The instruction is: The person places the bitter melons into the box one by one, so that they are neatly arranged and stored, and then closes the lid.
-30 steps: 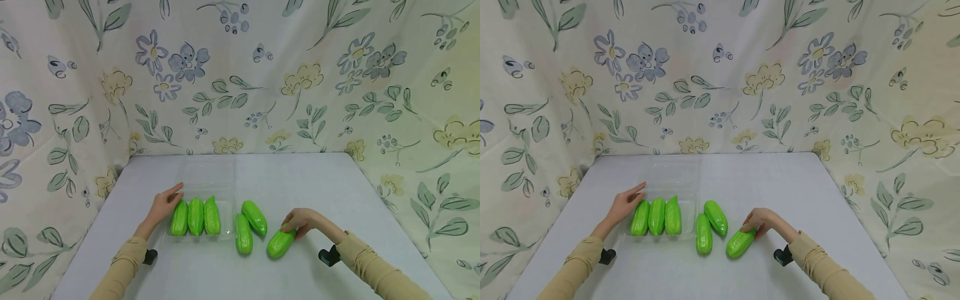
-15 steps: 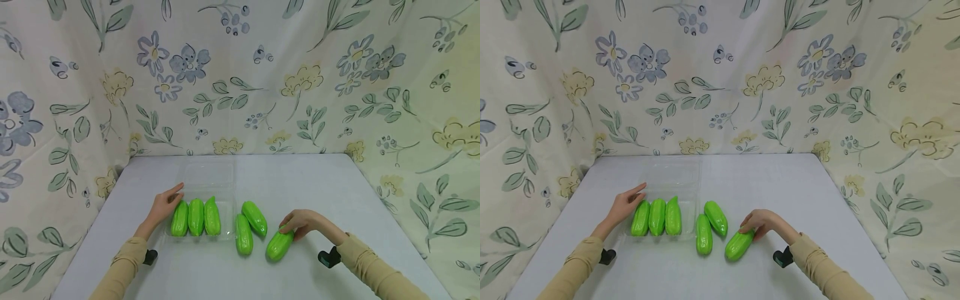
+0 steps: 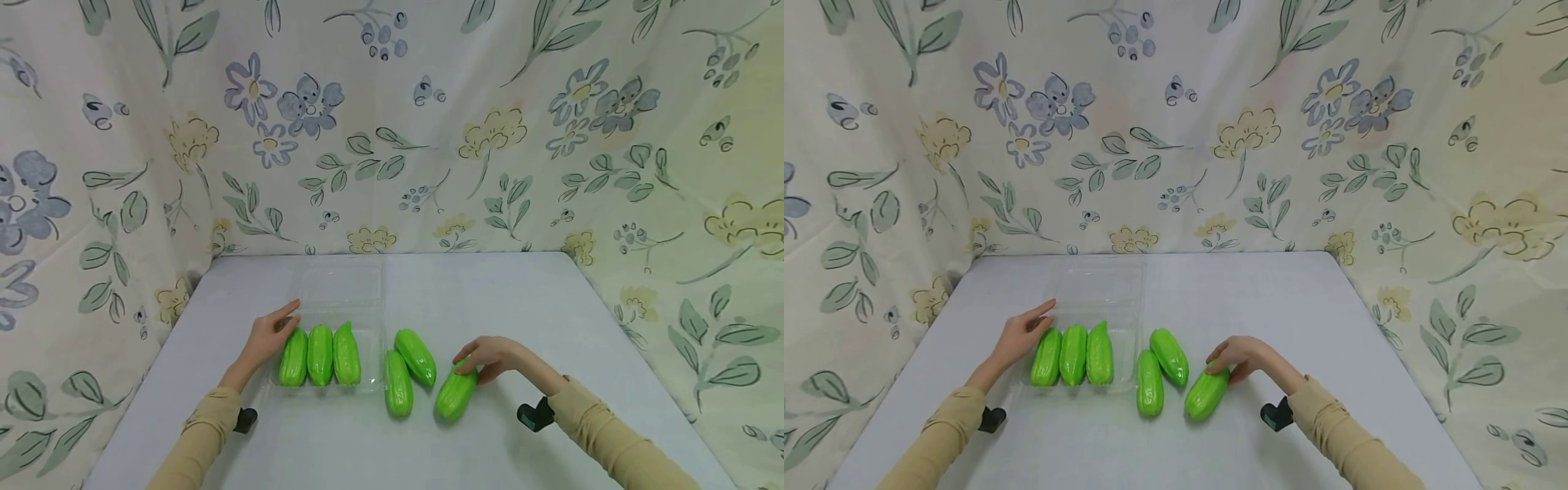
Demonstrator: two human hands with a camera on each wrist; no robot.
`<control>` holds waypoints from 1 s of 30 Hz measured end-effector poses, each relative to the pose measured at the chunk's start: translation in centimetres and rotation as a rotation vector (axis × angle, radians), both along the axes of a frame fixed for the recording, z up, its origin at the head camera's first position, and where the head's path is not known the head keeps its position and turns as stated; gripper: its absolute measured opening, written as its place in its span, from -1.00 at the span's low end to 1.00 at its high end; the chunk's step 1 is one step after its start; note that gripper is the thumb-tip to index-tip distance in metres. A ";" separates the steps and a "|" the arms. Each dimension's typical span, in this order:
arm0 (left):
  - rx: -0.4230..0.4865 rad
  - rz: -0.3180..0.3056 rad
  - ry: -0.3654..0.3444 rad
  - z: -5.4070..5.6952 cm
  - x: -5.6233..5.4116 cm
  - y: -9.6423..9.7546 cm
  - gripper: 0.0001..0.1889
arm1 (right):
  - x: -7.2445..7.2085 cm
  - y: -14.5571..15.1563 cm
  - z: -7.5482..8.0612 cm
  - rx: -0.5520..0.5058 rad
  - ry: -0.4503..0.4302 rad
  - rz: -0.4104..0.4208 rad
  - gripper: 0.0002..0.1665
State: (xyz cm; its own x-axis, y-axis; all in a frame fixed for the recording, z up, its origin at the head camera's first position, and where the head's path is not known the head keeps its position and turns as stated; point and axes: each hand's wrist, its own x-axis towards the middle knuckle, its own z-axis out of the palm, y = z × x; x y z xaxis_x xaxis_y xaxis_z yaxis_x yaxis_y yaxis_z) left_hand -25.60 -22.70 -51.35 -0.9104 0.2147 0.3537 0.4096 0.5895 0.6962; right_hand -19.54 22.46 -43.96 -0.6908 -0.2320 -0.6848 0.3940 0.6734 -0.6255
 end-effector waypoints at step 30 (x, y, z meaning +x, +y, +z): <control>-0.010 0.012 -0.014 0.1 0.0 0.0 -0.55 | -3.7 2.9 0.9 -0.100 0.155 -0.145 -0.31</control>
State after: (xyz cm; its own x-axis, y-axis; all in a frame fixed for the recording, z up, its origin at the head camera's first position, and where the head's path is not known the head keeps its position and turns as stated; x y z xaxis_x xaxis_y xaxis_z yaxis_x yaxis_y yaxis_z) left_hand -25.56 -22.69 -51.28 -0.9178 0.2070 0.3387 0.3925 0.6011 0.6961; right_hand -23.23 25.39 -43.04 -0.8173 -0.1841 -0.5461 0.3758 0.5482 -0.7472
